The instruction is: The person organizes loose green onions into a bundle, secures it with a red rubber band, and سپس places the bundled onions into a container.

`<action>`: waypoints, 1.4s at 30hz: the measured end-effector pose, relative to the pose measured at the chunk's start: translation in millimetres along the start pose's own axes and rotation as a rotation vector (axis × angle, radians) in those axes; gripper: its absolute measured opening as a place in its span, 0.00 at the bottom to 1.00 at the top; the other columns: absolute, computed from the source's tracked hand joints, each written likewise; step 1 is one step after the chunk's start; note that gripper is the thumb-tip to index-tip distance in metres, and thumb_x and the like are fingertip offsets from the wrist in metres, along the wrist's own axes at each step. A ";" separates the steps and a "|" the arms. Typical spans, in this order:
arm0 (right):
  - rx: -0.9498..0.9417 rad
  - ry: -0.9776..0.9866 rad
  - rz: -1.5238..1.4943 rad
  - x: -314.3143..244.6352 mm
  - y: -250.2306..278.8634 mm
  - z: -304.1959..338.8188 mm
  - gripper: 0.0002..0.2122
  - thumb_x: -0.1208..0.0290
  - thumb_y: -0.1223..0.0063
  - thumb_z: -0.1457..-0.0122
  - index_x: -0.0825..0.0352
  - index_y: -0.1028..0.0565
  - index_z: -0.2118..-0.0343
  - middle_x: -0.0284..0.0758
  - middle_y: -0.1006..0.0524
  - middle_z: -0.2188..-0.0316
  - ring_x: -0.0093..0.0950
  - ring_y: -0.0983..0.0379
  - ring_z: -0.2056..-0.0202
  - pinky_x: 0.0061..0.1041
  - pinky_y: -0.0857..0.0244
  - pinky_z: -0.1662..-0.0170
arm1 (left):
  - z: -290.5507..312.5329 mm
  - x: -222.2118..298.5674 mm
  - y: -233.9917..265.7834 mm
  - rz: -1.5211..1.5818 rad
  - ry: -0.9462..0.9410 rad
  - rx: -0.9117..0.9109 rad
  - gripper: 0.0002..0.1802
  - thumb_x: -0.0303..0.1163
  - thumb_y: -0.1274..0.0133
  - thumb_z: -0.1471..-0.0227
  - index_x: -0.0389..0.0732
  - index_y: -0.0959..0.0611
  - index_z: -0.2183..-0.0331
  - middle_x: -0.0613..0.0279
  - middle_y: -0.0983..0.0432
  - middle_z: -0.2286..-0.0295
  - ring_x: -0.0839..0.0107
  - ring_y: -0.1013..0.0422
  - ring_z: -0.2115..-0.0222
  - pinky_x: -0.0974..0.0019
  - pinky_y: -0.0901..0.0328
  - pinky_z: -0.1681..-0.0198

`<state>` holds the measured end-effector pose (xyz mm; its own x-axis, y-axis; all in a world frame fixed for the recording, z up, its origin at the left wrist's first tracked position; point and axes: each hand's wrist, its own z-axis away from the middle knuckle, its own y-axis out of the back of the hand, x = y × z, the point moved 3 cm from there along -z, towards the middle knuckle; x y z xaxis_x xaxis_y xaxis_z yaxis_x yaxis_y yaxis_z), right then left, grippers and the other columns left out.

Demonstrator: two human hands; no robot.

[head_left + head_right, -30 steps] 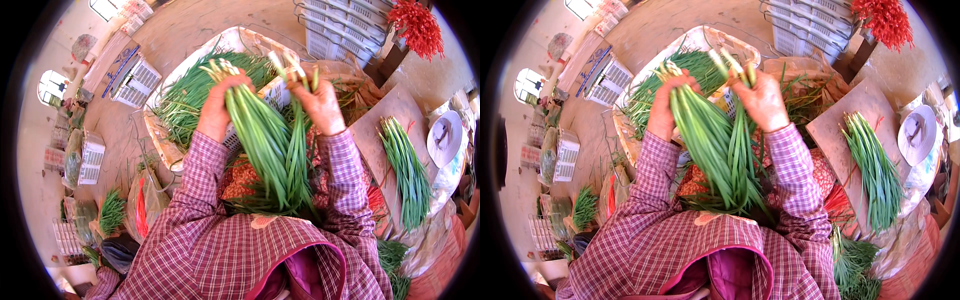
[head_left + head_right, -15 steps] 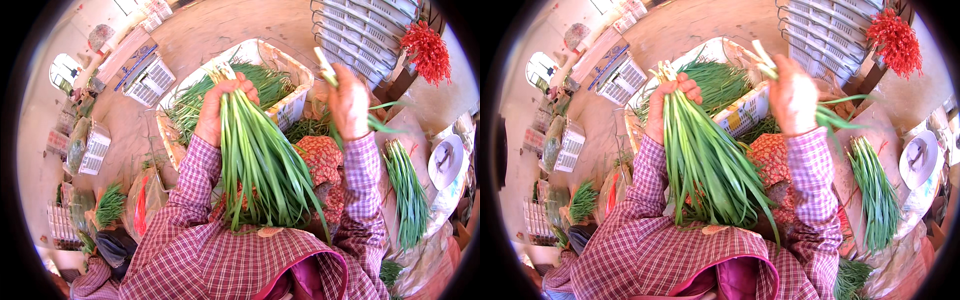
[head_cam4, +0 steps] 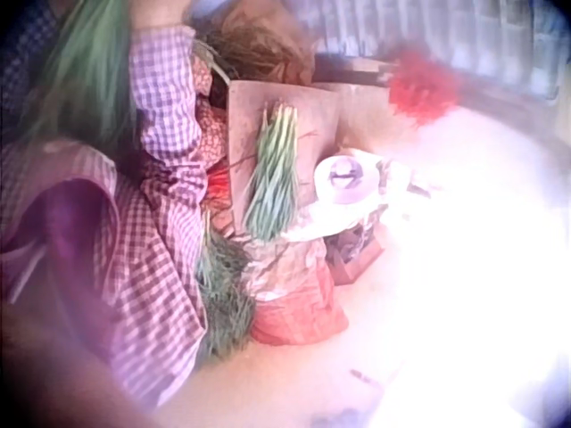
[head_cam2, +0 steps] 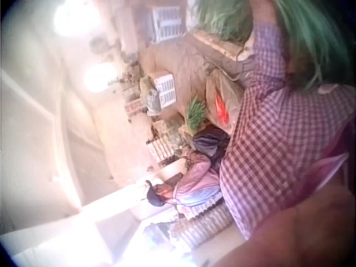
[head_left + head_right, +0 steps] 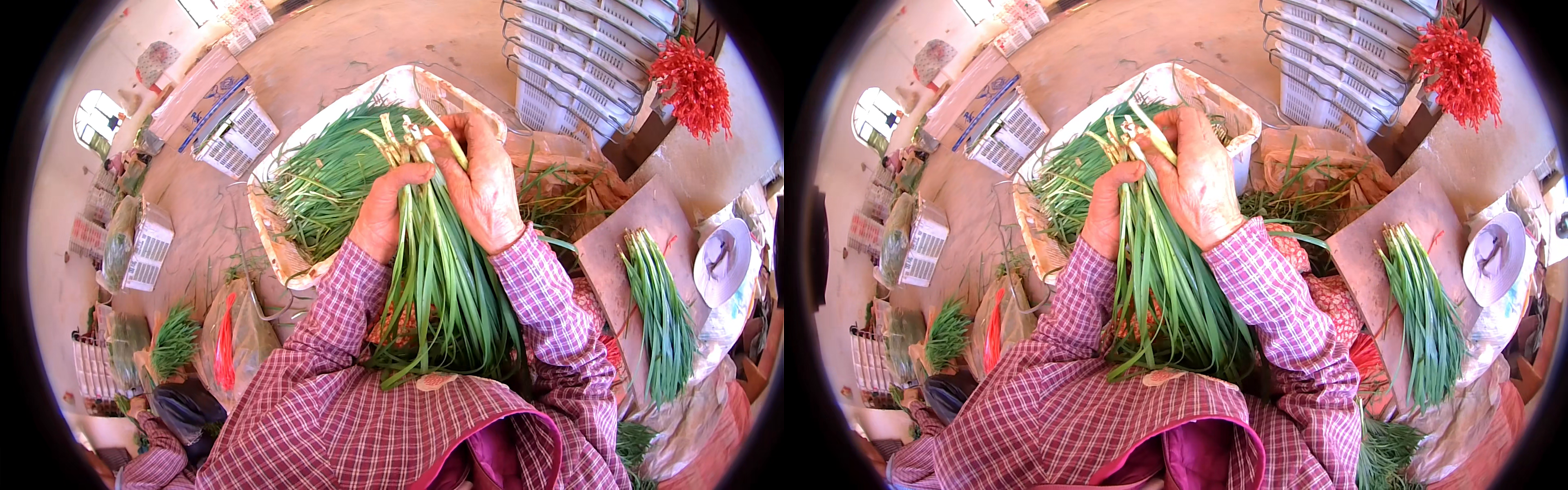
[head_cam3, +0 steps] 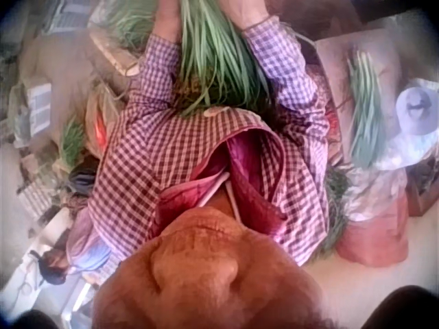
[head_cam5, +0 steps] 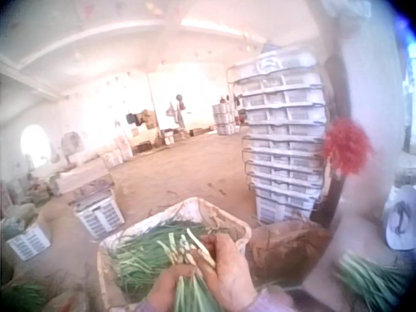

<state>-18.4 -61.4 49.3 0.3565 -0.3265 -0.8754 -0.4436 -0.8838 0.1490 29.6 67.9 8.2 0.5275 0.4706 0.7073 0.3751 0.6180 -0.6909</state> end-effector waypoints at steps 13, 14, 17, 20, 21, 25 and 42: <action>-0.243 0.649 0.353 -37.2 7.1 -38.7 0.21 0.59 0.50 0.38 0.62 0.32 0.45 0.42 0.29 0.53 0.42 0.32 0.51 0.37 0.37 0.48 | 3.5 -7.8 -20.8 -0.171 0.009 -0.082 0.17 0.32 0.47 0.51 0.33 0.21 0.60 0.56 0.21 0.64 0.67 0.24 0.65 0.66 0.29 0.58; -0.294 0.699 0.340 -35.5 4.9 -37.6 0.20 0.57 0.50 0.39 0.62 0.31 0.47 0.41 0.28 0.55 0.42 0.30 0.55 0.40 0.36 0.51 | 3.7 -10.6 -22.6 -0.119 -0.006 -0.112 0.16 0.31 0.47 0.51 0.33 0.21 0.60 0.56 0.21 0.64 0.67 0.24 0.64 0.66 0.29 0.58; -0.398 0.756 0.443 -23.9 4.5 -46.8 0.19 0.58 0.53 0.38 0.62 0.28 0.49 0.39 0.27 0.55 0.41 0.29 0.53 0.39 0.34 0.51 | -2.7 -12.8 -19.8 -0.084 0.101 -0.189 0.17 0.25 0.44 0.54 0.33 0.21 0.59 0.56 0.22 0.65 0.66 0.25 0.62 0.64 0.30 0.55; -0.539 0.707 0.484 -21.7 3.0 -44.1 0.15 0.60 0.55 0.38 0.62 0.24 0.54 0.39 0.23 0.61 0.40 0.27 0.56 0.39 0.32 0.53 | -9.8 -19.0 1.5 -0.098 0.155 -0.229 0.21 0.25 0.43 0.56 0.34 0.23 0.56 0.55 0.22 0.63 0.65 0.25 0.62 0.62 0.29 0.55; -0.594 0.670 0.500 -22.6 4.7 -44.5 0.14 0.60 0.55 0.38 0.62 0.22 0.57 0.38 0.23 0.64 0.40 0.26 0.57 0.40 0.32 0.55 | -9.0 -20.5 1.5 -0.032 0.166 -0.267 0.23 0.26 0.43 0.57 0.34 0.23 0.55 0.55 0.22 0.62 0.65 0.24 0.62 0.61 0.29 0.55; -0.666 0.624 0.527 -21.3 10.2 -38.5 0.13 0.61 0.56 0.38 0.59 0.20 0.62 0.36 0.21 0.70 0.40 0.24 0.62 0.41 0.31 0.58 | -10.4 -35.5 20.6 0.149 0.124 -0.367 0.27 0.27 0.42 0.59 0.34 0.25 0.53 0.56 0.22 0.61 0.64 0.24 0.62 0.60 0.28 0.55; -0.354 0.270 -0.175 -16.0 32.7 -22.5 0.46 0.47 0.37 0.50 0.67 0.48 0.35 0.53 0.34 0.44 0.43 0.33 0.45 0.38 0.37 0.44 | -31.8 86.9 -40.9 -0.337 -0.339 -0.346 0.14 0.37 0.54 0.41 0.34 0.24 0.63 0.53 0.22 0.67 0.66 0.25 0.62 0.63 0.28 0.57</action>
<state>-20.1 -92.7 78.6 0.6227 -0.1964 -0.7574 -0.0671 -0.9778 0.1984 84.3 63.5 93.2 0.0846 0.4942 0.8652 0.7367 0.5536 -0.3883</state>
